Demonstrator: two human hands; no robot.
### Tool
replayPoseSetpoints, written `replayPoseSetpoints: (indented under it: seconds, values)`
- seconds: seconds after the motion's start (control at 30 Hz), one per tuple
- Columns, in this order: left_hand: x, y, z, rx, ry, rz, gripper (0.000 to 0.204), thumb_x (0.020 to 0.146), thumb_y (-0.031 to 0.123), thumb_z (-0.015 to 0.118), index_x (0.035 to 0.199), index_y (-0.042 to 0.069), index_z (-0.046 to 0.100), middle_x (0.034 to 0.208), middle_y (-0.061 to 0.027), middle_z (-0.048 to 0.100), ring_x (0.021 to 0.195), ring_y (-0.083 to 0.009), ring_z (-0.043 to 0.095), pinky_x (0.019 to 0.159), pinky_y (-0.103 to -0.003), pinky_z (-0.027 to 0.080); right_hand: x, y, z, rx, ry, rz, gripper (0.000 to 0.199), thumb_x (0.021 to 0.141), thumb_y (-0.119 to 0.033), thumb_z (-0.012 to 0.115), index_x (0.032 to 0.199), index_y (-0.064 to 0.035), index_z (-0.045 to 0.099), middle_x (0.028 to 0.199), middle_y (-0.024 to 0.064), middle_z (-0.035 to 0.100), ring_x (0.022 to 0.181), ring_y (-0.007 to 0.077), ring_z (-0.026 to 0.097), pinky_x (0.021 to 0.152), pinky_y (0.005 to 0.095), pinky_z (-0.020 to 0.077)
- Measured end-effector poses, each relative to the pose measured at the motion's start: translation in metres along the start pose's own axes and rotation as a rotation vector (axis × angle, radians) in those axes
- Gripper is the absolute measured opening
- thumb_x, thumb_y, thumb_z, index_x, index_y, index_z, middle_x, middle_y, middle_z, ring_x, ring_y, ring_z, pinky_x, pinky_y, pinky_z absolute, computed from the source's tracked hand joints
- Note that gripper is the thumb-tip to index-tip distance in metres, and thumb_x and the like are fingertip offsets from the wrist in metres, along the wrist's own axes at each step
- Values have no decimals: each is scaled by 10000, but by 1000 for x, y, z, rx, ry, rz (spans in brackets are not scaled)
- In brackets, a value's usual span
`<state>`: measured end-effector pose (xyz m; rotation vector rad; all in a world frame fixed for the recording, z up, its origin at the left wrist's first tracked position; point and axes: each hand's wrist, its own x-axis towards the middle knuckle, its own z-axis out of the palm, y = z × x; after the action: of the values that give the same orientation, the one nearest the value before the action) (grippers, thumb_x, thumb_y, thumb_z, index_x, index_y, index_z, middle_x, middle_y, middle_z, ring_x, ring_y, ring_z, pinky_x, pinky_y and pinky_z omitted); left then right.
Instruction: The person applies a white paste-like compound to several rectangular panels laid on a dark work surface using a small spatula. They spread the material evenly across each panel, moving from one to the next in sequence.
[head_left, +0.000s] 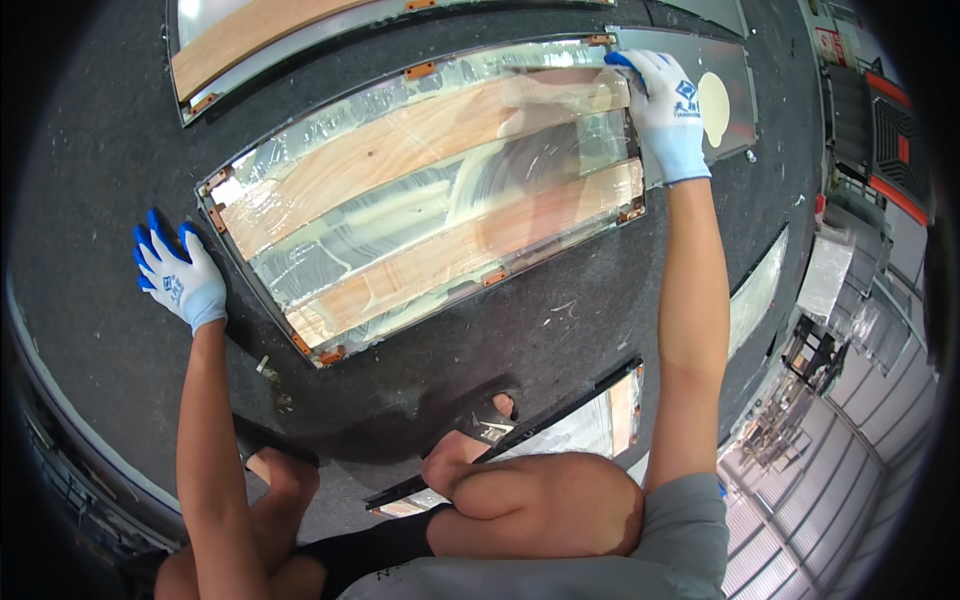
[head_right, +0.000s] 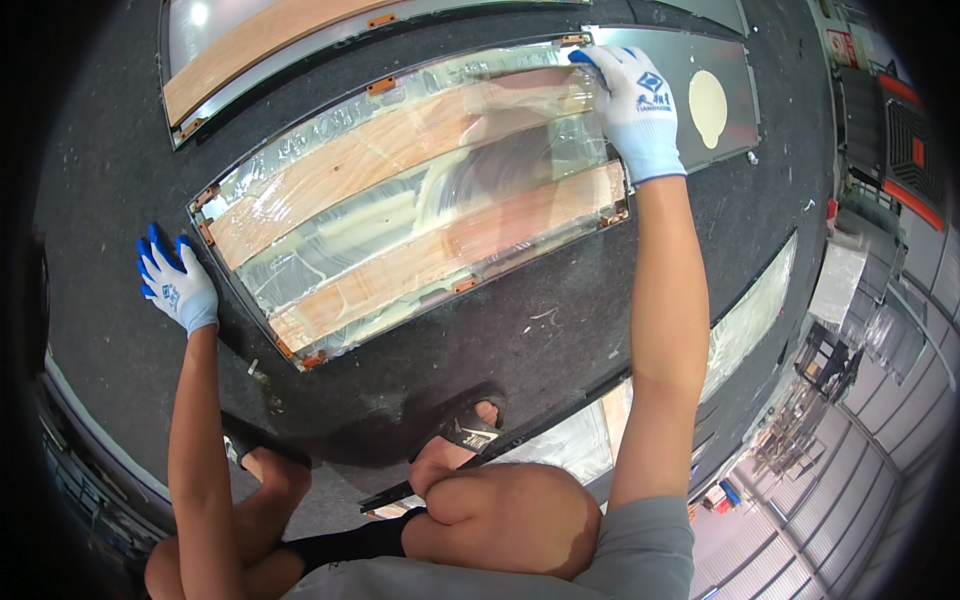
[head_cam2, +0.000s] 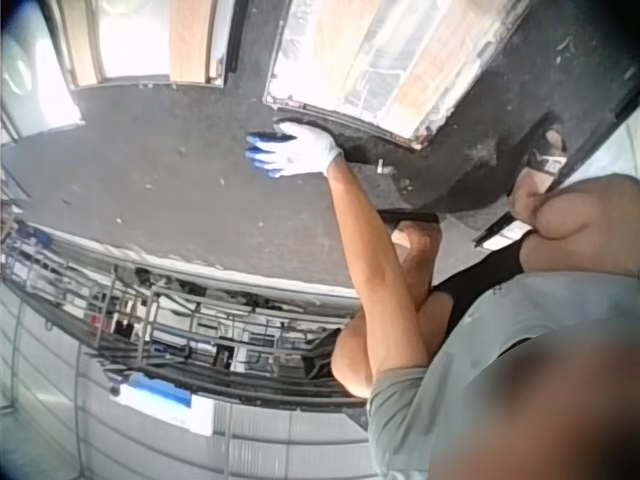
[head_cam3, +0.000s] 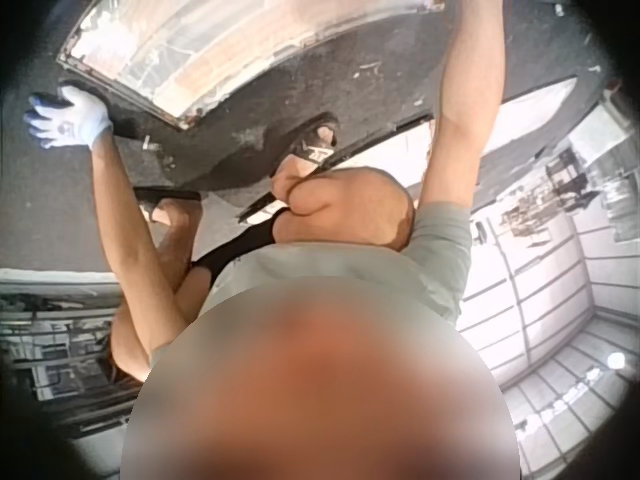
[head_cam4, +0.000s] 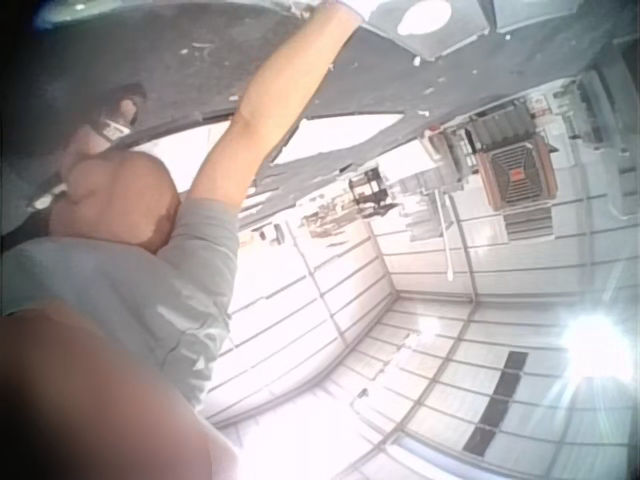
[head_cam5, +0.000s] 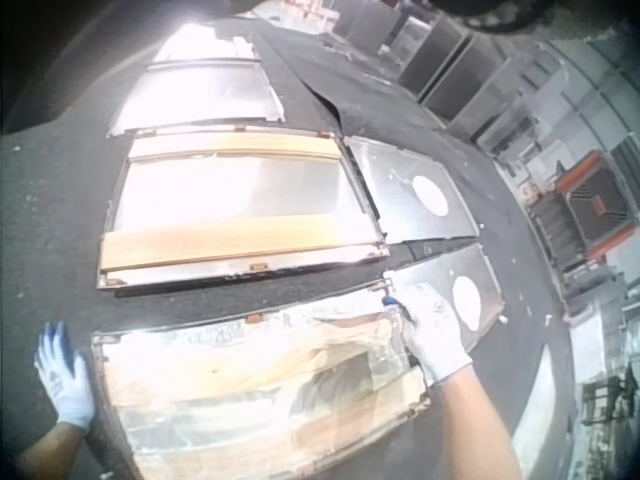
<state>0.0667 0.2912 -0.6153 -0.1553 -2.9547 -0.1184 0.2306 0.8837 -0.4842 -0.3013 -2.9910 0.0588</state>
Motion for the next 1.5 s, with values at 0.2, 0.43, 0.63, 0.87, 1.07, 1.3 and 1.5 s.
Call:
replayPoseSetpoints:
  seconds: [0.2, 0.43, 0.63, 0.87, 1.07, 1.3, 1.5]
  values:
    - [0, -1, 1, -4, 15, -2, 635, 1068, 495, 511, 1654, 273, 405, 1747, -84, 322, 1612, -357, 263, 1296, -625, 134, 3, 8, 1, -43, -20, -13, 314, 922, -77, 660, 1218, -150, 733, 1174, 79, 742, 1136, 325, 661, 975, 435, 550]
    - [0, -1, 2, 4, 3, -2, 634, 1067, 490, 511, 1653, 273, 407, 1745, -85, 325, 1610, -358, 265, 1294, -626, 136, 2, 20, 2, -29, 70, -55, 284, 932, -59, 649, 1191, -132, 739, 1144, 103, 736, 1122, 344, 654, 968, 448, 544]
    - [0, 0, 0, -2, -9, 1, 627, 1075, 489, 497, 1655, 269, 404, 1747, -88, 322, 1610, -360, 262, 1292, -628, 136, -6, 15, 0, -46, -38, 70, 316, 911, -35, 638, 1201, -115, 737, 1187, 102, 739, 1157, 342, 650, 1001, 450, 537]
    - [1, 1, 0, -7, 5, 14, 634, 1073, 479, 507, 1658, 260, 399, 1748, -96, 320, 1610, -364, 267, 1291, -629, 136, -8, 6, -4, 3, -119, 137, 299, 927, -4, 649, 1193, -92, 751, 1235, 125, 739, 1195, 349, 652, 1032, 437, 533]
    - [-1, 3, -2, 23, 19, 8, 635, 1065, 483, 519, 1650, 259, 413, 1738, -100, 338, 1605, -363, 281, 1290, -625, 153, 1, -12, -3, 34, -17, -8, 343, 907, -4, 633, 1212, -119, 741, 1203, 106, 740, 1172, 353, 647, 1013, 448, 534]
    - [0, 9, -7, 23, 14, -11, 637, 1055, 481, 534, 1642, 261, 424, 1720, -109, 363, 1598, -367, 292, 1285, -634, 165, 4, -48, 4, 73, 13, -89, 310, 903, -13, 619, 1179, -100, 734, 1183, 120, 741, 1155, 364, 648, 1017, 459, 527]
    - [1, 15, -13, 20, 6, -28, 664, 1010, 468, 591, 1617, 233, 462, 1707, -123, 377, 1577, -382, 318, 1283, -632, 171, 4, -73, -7, 105, -110, -112, 292, 887, -23, 643, 1151, -104, 740, 1160, 108, 747, 1154, 370, 648, 1001, 468, 525]
